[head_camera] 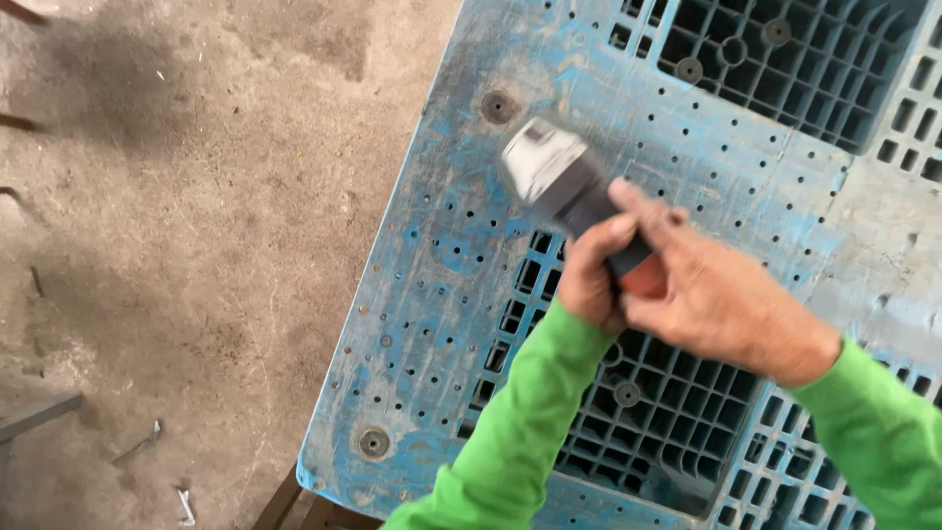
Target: The person uses an angle grinder with a sanding disc to smooth the surface of a large blue plastic pallet. They move the tool across the pallet's surface, focusing on edges and flat areas, and briefly reposition the pallet during the process.
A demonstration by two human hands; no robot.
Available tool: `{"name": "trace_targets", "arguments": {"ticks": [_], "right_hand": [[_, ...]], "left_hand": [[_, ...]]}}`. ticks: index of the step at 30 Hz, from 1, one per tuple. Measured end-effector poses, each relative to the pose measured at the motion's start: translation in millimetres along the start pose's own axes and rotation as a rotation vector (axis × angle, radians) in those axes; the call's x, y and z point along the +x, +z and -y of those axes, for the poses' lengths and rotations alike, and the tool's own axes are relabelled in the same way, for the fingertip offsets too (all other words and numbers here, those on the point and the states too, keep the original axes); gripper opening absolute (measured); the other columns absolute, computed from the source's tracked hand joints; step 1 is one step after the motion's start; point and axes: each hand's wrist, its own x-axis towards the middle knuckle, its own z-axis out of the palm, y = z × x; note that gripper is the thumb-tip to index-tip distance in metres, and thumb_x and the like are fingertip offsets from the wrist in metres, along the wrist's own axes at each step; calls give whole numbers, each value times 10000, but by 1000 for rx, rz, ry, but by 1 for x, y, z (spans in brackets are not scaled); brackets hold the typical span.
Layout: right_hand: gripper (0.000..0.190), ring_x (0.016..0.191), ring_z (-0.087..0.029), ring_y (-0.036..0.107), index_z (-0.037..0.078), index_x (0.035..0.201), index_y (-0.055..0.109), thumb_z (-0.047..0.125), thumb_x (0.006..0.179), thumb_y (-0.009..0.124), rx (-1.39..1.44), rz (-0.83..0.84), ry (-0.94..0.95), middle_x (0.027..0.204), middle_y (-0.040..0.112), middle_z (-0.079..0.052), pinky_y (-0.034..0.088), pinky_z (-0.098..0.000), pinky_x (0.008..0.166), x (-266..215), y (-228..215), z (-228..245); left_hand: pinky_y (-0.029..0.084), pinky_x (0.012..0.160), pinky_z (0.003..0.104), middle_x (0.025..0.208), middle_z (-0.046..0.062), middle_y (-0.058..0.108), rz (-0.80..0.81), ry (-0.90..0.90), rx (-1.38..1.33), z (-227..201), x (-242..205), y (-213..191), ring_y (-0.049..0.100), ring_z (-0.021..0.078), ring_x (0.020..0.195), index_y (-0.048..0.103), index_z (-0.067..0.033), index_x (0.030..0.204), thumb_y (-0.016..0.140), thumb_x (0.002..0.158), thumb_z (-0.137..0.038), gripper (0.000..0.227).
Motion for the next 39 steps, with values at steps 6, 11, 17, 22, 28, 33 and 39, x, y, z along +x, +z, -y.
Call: {"name": "trace_targets", "arguments": {"ticks": [6, 11, 17, 22, 28, 33, 39], "right_hand": [[1129, 630, -450, 684, 279, 1783, 58, 195, 842, 676, 132, 5, 430, 921, 664, -278, 584, -514, 612, 7, -23, -6], [1069, 642, -349, 644, 157, 1642, 168, 175, 739, 740, 10, -225, 22, 929, 651, -259, 548, -431, 604, -42, 0, -55], [1133, 598, -460, 710, 276, 1739, 64, 155, 826, 724, 387, -113, 726, 1088, 680, -208, 597, -499, 629, -112, 13, -104], [1129, 904, -378, 743, 210, 1665, 88, 191, 746, 744, 271, -374, 625, 1018, 718, -267, 575, -461, 816, -164, 16, -162], [1128, 1074, -429, 713, 274, 1712, 79, 227, 786, 721, 308, -465, 947, 1179, 689, -276, 552, -476, 896, -218, 18, -230], [1119, 1054, -423, 718, 276, 1685, 88, 268, 779, 745, 350, -447, 895, 1168, 692, -269, 554, -467, 902, -224, 7, -237], [1067, 918, -445, 725, 184, 1640, 104, 248, 760, 705, 307, -317, 513, 1068, 687, -303, 574, -476, 838, -179, -4, -221]], "left_hand": [[549, 987, 457, 1127, 220, 672, 82, -182, -52, 15, 67, 10, 657, 328, 1059, 613, 92, 1185, 729, 1019, -296, 438], [563, 1024, 451, 1155, 182, 680, 35, -179, 9, 64, 31, -10, 679, 293, 1107, 610, 33, 1208, 739, 949, -251, 406], [592, 934, 451, 1109, 185, 697, 58, -445, 70, 144, 26, -7, 700, 295, 1020, 616, 38, 1179, 744, 921, -224, 389], [597, 830, 394, 1035, 121, 693, 41, -590, 128, 238, 34, -11, 698, 237, 904, 623, -3, 1195, 755, 918, -208, 368], [597, 730, 372, 969, 95, 681, 41, -812, 146, 350, 51, -21, 691, 205, 796, 629, 8, 1145, 778, 911, -260, 385], [600, 738, 360, 966, 96, 678, 37, -767, 221, 349, 53, -7, 689, 202, 795, 630, 3, 1155, 775, 890, -265, 404], [579, 959, 426, 1099, 189, 702, 63, -567, 188, 267, 56, -9, 703, 284, 986, 625, 41, 1177, 724, 908, -308, 452]]}}
